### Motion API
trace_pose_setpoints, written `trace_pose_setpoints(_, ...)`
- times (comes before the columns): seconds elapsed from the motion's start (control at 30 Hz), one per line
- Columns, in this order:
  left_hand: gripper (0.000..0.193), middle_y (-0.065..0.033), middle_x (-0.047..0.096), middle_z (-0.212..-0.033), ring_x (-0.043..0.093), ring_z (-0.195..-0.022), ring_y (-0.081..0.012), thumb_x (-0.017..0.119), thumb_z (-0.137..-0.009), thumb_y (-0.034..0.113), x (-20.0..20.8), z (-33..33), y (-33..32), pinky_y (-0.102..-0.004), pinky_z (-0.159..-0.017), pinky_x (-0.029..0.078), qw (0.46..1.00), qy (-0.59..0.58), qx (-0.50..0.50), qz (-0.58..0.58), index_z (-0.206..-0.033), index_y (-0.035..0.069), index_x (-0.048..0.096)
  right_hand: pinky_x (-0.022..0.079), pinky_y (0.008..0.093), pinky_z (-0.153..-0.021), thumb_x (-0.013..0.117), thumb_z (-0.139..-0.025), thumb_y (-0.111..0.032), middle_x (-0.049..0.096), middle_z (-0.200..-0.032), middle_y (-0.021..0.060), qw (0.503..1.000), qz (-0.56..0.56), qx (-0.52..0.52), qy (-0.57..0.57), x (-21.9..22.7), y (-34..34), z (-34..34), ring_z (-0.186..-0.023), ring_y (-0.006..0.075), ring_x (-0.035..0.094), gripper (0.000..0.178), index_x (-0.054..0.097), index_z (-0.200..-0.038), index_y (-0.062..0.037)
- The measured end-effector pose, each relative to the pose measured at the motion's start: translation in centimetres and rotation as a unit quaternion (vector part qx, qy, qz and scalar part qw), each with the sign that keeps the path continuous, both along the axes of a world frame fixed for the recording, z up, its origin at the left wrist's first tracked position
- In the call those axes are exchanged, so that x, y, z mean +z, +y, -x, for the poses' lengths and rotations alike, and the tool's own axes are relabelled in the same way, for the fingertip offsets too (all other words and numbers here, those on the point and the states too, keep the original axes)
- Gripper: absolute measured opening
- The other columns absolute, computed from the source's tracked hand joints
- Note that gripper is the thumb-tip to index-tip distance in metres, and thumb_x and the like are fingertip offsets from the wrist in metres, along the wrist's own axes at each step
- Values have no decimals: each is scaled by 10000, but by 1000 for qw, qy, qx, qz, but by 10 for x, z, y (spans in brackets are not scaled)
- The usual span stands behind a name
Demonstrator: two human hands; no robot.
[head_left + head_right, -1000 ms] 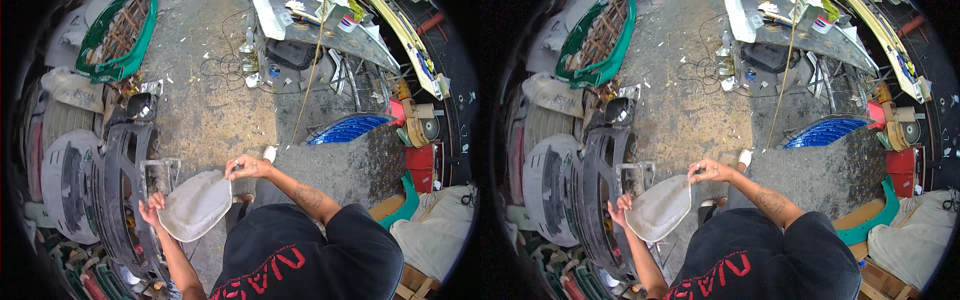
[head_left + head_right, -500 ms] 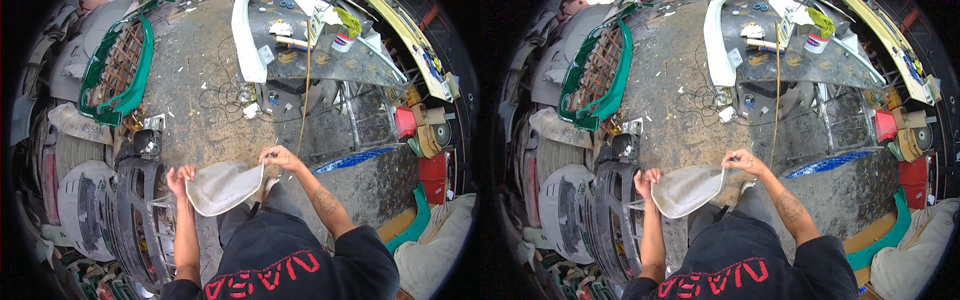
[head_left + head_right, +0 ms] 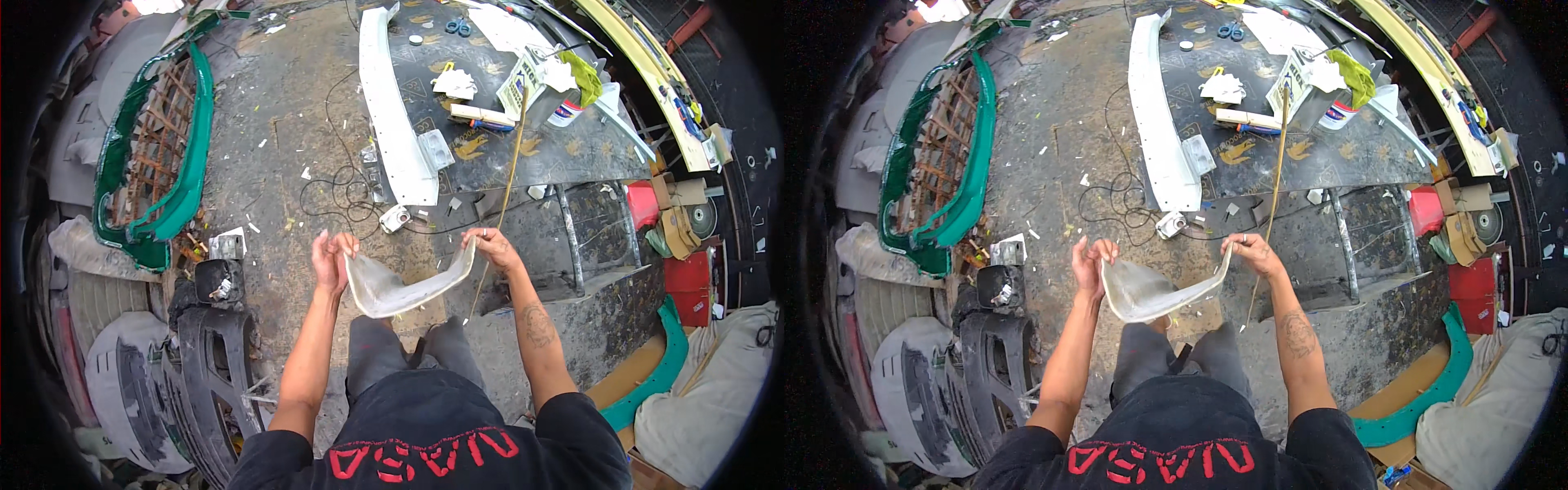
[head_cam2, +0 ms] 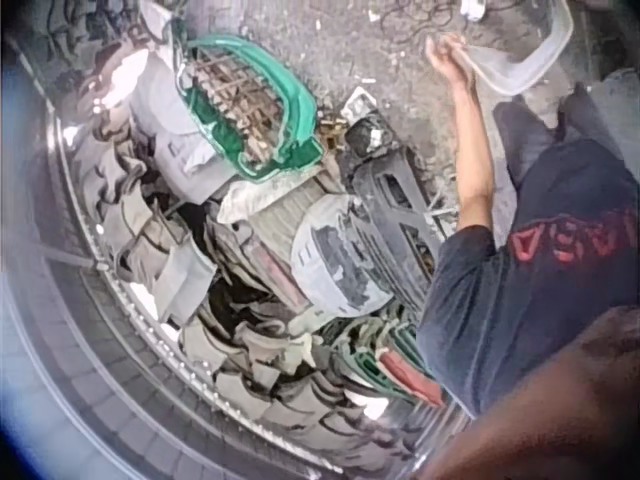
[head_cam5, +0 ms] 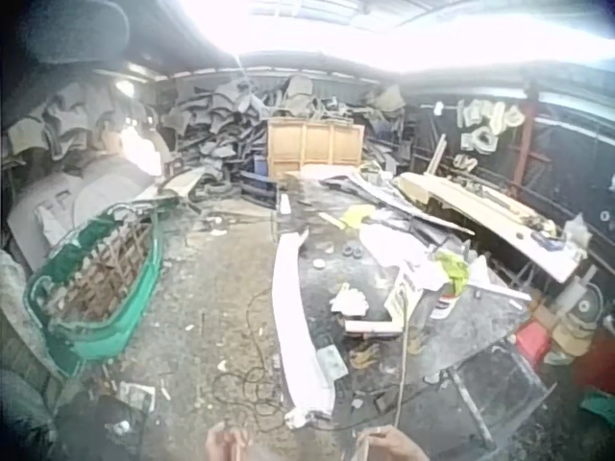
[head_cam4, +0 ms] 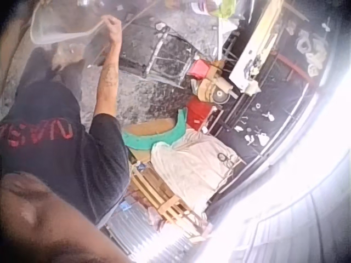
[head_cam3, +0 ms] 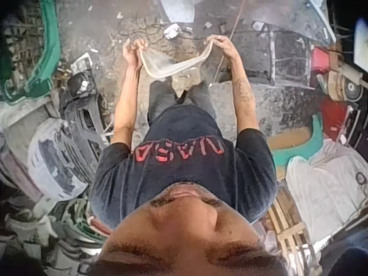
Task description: The person handles a white plastic car bumper, moves a long wooden stick, and then uses a cloth to wipe a metal paint cup before pouring liquid from a large plastic jug into it.
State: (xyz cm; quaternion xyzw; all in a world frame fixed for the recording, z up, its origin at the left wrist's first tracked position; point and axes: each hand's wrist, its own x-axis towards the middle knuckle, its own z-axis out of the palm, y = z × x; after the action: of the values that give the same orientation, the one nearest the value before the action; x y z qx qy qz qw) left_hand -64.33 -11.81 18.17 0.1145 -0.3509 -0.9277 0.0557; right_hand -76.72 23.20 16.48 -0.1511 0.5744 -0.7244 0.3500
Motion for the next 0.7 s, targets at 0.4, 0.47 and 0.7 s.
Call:
trace_pose_setpoints(0.4,597,-103,463,-598,466,-706,-237,386,-920,486,-24,147,-29,-310,-713,362,999,-36,3,-23,-554,26,493,361,293,-993,430,-992,-401,630,-1085,38,979,-110,-157,75,1,-39,77,-1079,132,531,456,611,-1193,-35)
trace_pose_setpoints(0.47,596,-98,463,-587,473,-708,-234,392,-920,486,-29,157,-33,-313,-706,371,999,-39,4,-22,-550,29,493,360,293,-999,393,-998,-427,629,-1097,50,978,-104,-179,36,4,-43,79,-1091,144,533,496,607,-1195,-26)
trace_pose_setpoints(0.7,603,-84,471,-572,490,-710,-224,396,-921,500,-25,176,-20,-308,-679,381,997,-72,-23,19,-531,49,487,291,350,-1081,402,-953,-238,538,-1304,109,978,-121,-147,88,12,-19,78,-1274,211,433,460,452,-1359,-27)
